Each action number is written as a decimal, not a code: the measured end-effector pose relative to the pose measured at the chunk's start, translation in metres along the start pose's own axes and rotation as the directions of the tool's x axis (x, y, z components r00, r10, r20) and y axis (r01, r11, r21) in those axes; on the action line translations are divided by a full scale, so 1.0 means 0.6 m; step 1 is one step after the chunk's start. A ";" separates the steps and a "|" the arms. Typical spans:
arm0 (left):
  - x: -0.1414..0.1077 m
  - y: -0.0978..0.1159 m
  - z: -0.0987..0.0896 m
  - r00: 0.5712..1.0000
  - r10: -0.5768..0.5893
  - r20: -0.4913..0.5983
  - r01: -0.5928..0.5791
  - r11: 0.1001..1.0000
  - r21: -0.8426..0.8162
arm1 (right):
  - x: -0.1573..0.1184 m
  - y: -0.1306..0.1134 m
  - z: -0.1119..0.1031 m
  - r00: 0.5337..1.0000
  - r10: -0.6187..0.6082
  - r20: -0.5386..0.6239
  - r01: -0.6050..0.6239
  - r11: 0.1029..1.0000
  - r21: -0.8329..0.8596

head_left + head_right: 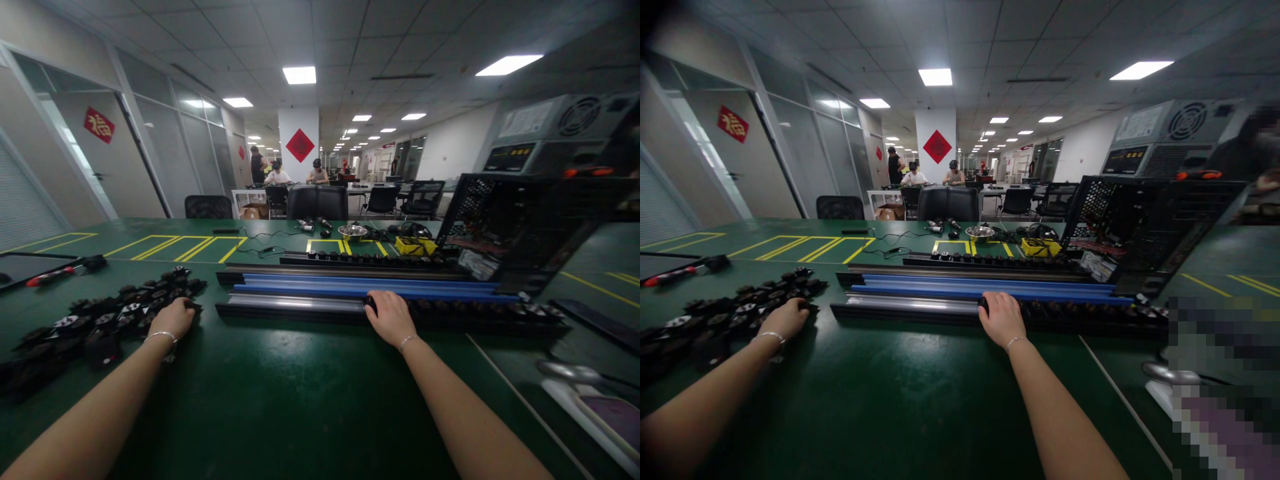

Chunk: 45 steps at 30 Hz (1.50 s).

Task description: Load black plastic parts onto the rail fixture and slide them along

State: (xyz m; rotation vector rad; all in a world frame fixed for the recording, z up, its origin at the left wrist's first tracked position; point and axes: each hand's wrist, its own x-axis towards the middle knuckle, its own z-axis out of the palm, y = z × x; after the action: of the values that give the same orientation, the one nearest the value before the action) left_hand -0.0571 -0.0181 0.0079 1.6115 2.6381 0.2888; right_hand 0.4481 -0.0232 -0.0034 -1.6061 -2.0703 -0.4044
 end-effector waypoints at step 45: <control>-0.172 0.356 0.066 0.629 0.777 0.016 -0.777 0.629 0.012 | -0.003 0.010 0.002 0.999 -0.035 -0.013 0.036 0.996 0.086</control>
State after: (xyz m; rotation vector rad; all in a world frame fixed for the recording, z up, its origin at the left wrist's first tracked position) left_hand 0.1830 -0.0091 0.0000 2.6636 1.7358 0.2609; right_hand 0.4542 -0.0225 -0.0059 -1.5160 -2.0811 -0.3313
